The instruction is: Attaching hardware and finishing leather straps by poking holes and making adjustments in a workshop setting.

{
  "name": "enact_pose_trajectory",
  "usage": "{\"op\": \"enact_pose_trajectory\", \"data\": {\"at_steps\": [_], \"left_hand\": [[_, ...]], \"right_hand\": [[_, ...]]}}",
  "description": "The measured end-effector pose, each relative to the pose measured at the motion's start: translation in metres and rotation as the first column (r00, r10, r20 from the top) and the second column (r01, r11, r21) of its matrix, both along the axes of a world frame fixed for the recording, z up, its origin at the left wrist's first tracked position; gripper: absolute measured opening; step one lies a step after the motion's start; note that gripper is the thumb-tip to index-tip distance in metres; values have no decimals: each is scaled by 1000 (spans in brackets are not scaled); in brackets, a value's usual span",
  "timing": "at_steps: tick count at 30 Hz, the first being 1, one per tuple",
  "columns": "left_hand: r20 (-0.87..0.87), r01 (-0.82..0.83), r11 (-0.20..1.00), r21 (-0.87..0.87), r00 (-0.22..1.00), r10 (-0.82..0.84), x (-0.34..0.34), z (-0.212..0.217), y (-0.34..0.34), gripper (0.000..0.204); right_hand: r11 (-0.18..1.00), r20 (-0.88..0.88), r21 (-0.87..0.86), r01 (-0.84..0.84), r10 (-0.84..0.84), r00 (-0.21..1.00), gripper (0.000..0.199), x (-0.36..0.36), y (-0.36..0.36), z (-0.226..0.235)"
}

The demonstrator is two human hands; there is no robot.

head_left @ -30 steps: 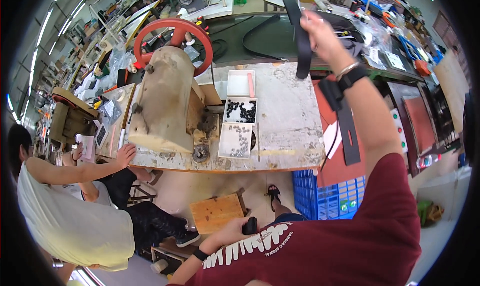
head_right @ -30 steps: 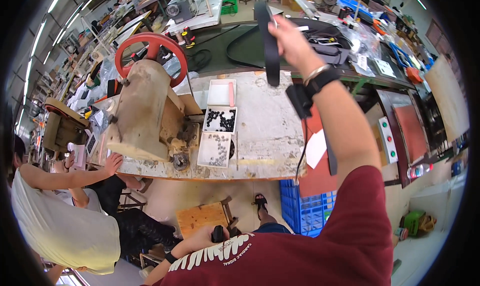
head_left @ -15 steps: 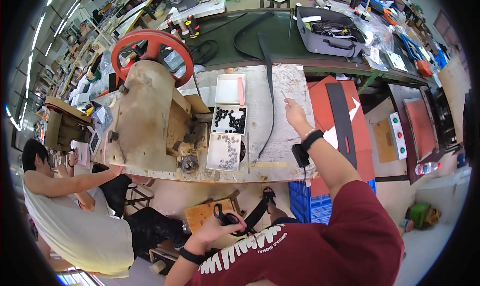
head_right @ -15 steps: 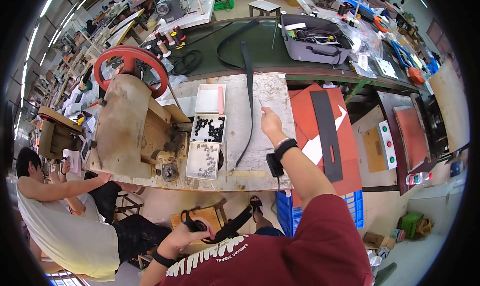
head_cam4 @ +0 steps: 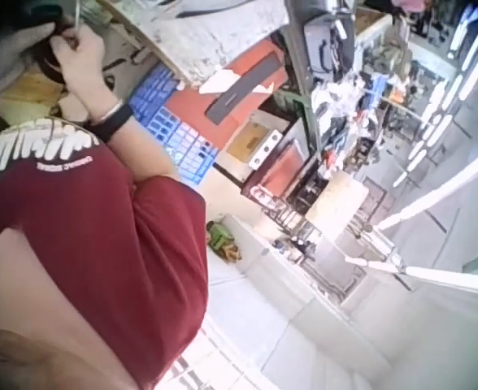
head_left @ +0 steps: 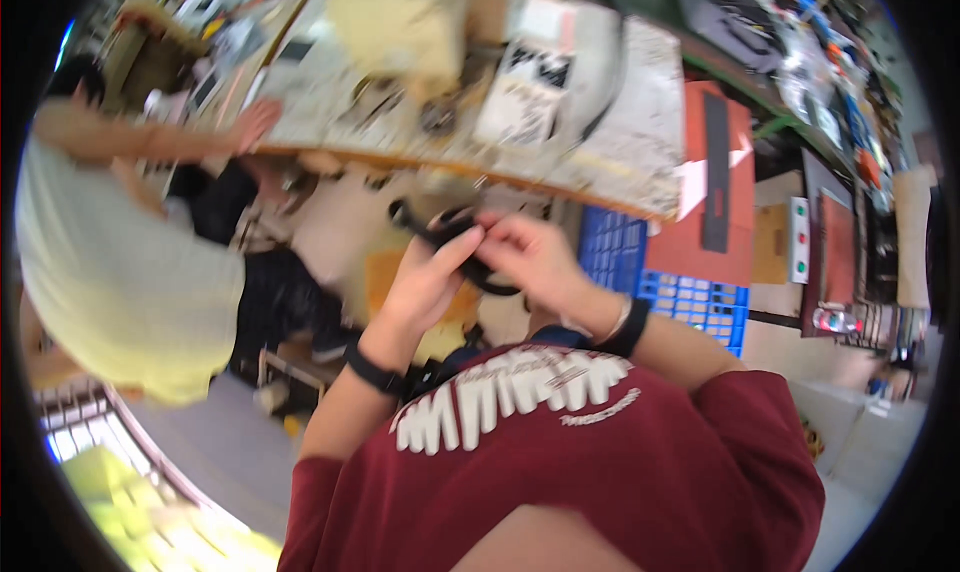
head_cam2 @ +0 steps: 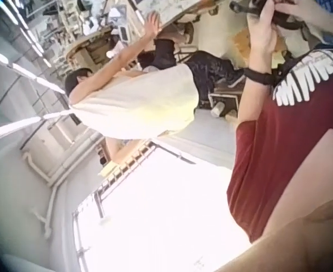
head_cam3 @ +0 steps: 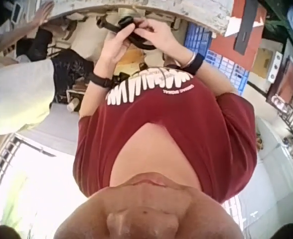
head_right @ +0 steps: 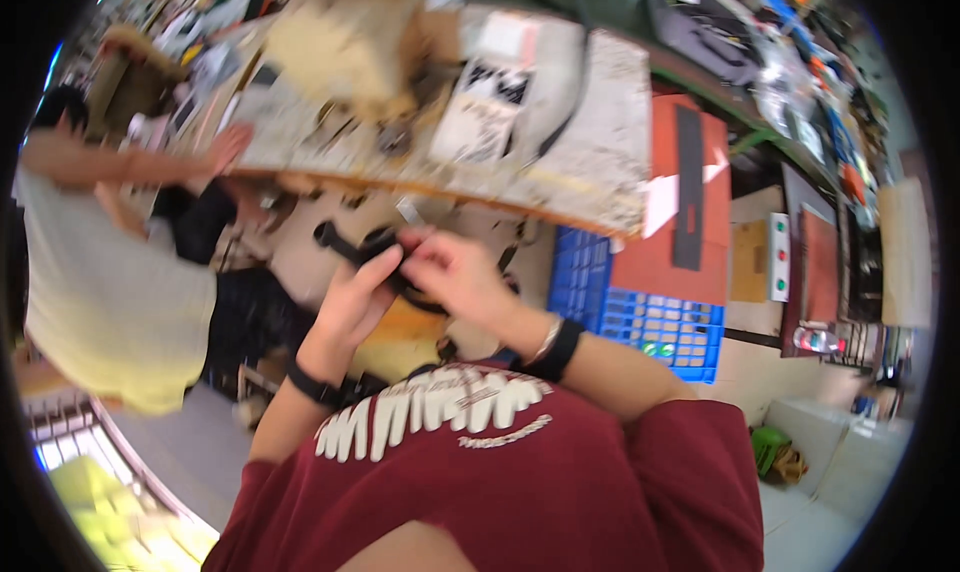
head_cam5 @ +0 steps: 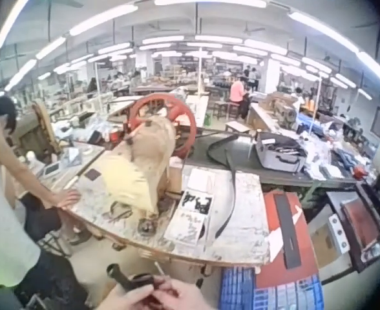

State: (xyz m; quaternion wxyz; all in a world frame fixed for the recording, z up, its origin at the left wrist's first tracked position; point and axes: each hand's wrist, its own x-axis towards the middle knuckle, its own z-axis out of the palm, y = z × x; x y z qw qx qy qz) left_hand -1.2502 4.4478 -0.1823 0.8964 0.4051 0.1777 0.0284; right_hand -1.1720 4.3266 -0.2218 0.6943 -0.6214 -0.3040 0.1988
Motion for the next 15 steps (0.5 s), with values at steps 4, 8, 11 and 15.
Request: {"op": "enact_pose_trajectory", "data": {"at_steps": [4,8,11,15], "left_hand": [[42,-374,888,268,925,377,-46,3,33,30],[-176,-40,869,493,974,145,-84,3,34,26],[-170,1,873,488,981,93,-97,-12,23,20],[-134,-194,890,412,953,270,-108,-10,31,21]], "right_hand": [[966,-522,-221,-136,1,853,13,-21,2,30],[943,-548,-257,-211,37,836,17,-50,13,37],[918,-597,-254,-303,97,796,16,-66,24,36],[830,187,-558,22,99,977,22,-74,17,55]]}}
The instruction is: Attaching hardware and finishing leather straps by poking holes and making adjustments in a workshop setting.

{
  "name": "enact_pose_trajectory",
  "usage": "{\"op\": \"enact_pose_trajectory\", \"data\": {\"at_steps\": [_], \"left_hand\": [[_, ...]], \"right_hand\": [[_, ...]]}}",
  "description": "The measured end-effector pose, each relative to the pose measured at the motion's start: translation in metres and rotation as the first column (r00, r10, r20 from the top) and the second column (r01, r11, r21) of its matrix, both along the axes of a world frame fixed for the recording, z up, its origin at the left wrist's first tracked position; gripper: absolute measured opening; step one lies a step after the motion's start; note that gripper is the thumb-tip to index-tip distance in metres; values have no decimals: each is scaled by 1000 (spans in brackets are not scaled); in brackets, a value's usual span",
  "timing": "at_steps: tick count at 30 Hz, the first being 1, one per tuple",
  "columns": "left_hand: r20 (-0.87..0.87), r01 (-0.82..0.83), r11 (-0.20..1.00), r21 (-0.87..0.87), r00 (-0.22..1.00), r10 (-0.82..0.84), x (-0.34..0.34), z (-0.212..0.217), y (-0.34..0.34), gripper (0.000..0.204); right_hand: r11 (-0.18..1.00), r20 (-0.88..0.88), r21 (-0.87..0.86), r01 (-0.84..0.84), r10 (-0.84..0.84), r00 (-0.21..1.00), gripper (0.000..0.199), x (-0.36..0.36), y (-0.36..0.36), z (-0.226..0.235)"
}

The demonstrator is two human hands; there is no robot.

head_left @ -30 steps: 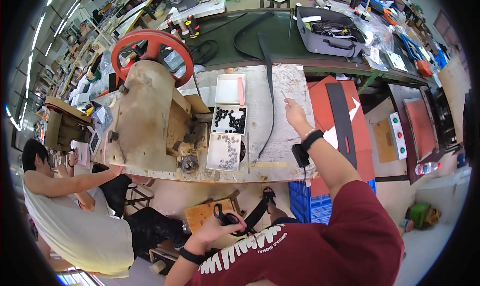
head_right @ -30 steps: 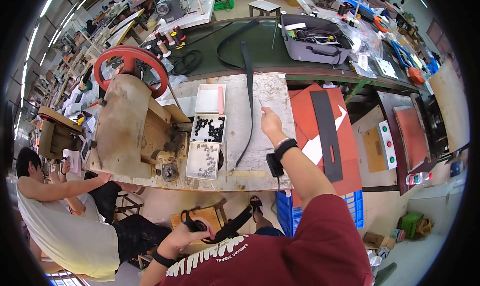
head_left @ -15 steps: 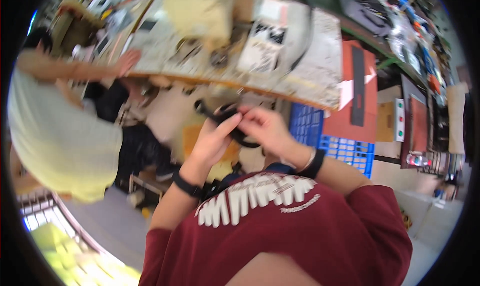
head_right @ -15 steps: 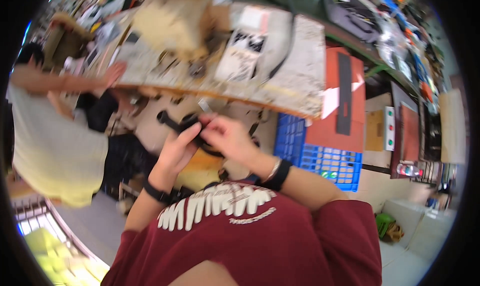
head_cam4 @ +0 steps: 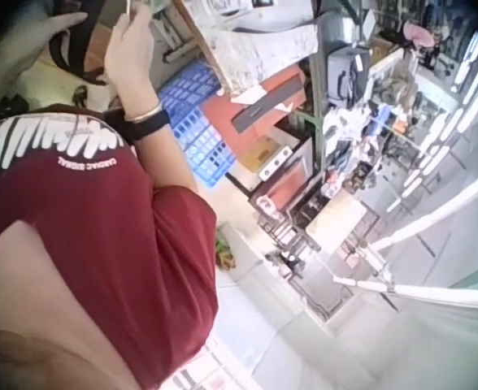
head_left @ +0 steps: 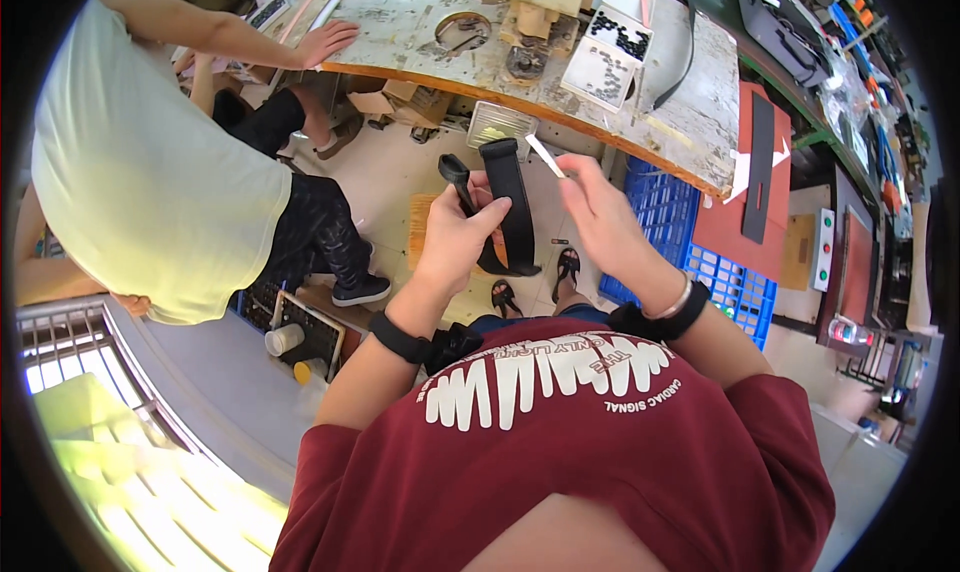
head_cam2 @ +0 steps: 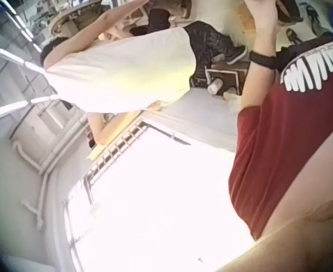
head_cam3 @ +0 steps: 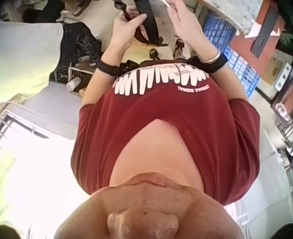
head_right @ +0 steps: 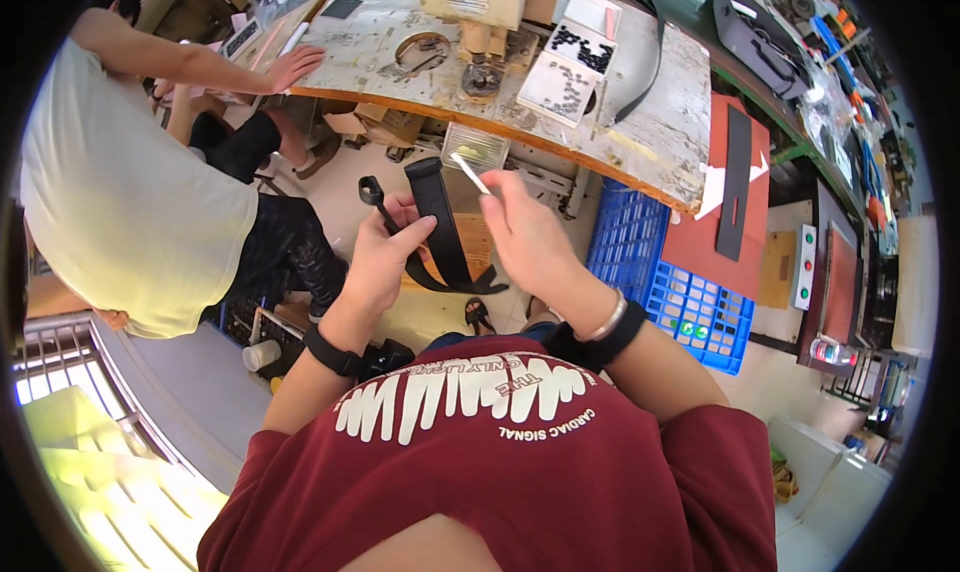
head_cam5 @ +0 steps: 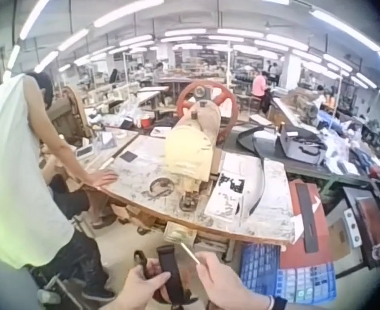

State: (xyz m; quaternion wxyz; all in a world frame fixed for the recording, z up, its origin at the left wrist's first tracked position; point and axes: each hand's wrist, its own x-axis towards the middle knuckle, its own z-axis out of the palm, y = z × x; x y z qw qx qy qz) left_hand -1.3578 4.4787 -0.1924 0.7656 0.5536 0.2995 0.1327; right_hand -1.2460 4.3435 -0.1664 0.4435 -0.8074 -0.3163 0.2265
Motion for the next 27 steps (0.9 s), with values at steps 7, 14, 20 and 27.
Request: {"op": "enact_pose_trajectory", "data": {"at_steps": [7,14,20,27], "left_hand": [[2,-97,994,59,995,97,5,9,-2,25],[-58,-67,944,324,994,91,17,9,-5,20],[6,-100,718,689,991,133,17,11,-23,31],[138,-139,706,695,989,60,17,21,-21,42]], "right_hand": [[963,672,-154,-221,266,691,39,-10,-20,8],[958,676,-210,-195,286,679,45,-1,-15,12],[932,717,-273,-237,362,596,34,2,-14,18],[953,-954,299,56,300,-20,32,25,-15,10]]}}
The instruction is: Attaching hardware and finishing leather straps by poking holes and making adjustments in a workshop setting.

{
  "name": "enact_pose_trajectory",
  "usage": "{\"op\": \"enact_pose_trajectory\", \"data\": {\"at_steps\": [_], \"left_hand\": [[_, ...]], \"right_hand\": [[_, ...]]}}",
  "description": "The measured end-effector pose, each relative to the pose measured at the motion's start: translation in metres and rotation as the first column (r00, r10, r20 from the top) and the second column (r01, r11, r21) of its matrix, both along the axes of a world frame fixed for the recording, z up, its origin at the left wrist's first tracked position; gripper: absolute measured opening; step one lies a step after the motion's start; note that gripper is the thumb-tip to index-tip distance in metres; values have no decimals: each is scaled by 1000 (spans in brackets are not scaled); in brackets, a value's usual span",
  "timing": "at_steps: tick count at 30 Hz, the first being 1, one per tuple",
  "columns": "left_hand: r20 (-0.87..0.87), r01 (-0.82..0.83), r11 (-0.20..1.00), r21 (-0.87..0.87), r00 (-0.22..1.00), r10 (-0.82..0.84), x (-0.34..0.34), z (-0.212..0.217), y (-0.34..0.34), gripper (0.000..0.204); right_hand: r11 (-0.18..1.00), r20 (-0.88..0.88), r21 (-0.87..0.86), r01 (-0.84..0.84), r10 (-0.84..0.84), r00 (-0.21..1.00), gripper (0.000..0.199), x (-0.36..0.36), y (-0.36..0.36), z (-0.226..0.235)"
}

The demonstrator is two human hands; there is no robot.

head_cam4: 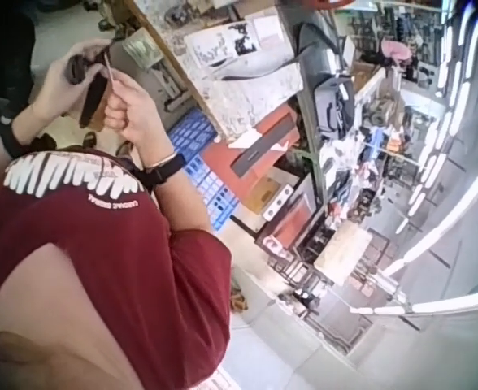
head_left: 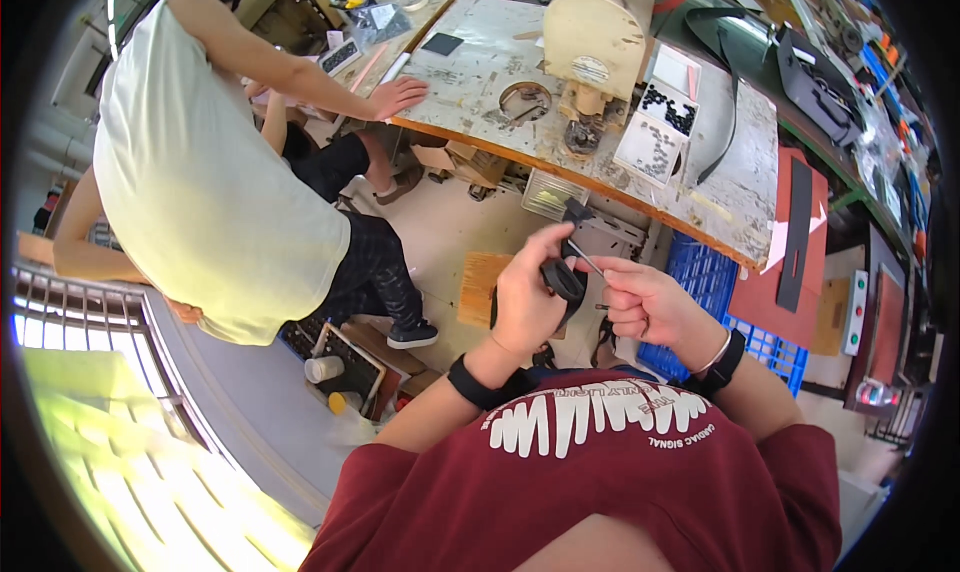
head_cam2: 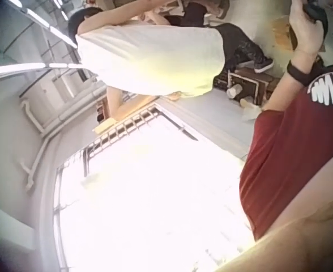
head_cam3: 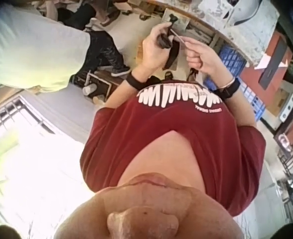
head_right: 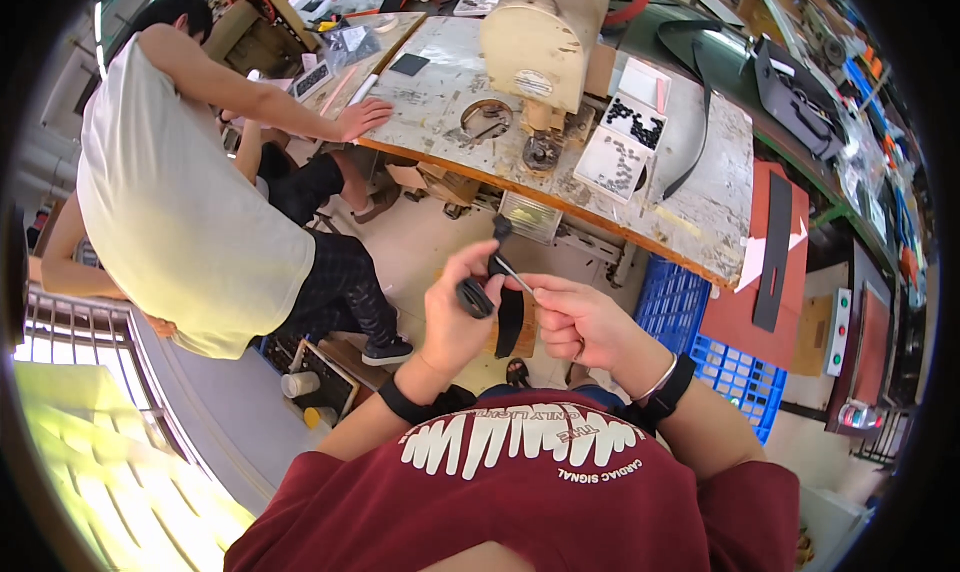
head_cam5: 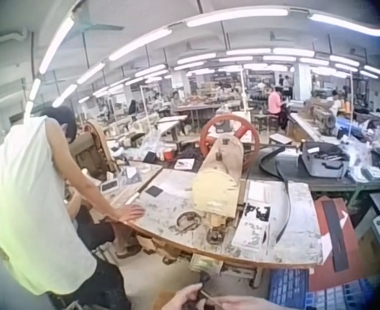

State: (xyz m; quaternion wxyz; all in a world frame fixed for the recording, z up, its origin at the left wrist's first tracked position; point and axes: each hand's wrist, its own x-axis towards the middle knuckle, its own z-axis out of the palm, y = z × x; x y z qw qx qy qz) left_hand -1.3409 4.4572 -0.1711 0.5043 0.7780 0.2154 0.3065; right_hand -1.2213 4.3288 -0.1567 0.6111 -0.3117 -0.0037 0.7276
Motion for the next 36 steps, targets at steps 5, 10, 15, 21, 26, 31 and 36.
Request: {"op": "enact_pose_trajectory", "data": {"at_steps": [5,10,15,21,26,31,36], "left_hand": [[-5,-53,982,-184,999,53,-8,7,17,28],[-24,-106,920,-378,994,105,-10,-2,21,18],[-124,-224,974,-22,968,220,-4,9,10,17],[43,-259,966,6,965,259,2,12,8,14],[59,-181,979,94,983,176,-3,25,3,18],[57,-113,973,203,993,104,-8,28,2,14],[186,-47,995,-86,981,62,-18,60,-6,16]], "right_hand": [[994,940,-109,-24,111,323,25,-1,14,36],[999,838,31,-32,-43,-545,29,-22,13,26],[997,549,-73,13,51,-834,31,-33,15,18],[999,327,-51,14,3,945,21,-22,20,27],[999,314,50,9,-24,949,16,-23,13,21],[950,801,260,-171,-311,-511,18,-7,13,12],[982,948,101,-158,-47,315,17,-14,5,50]]}}
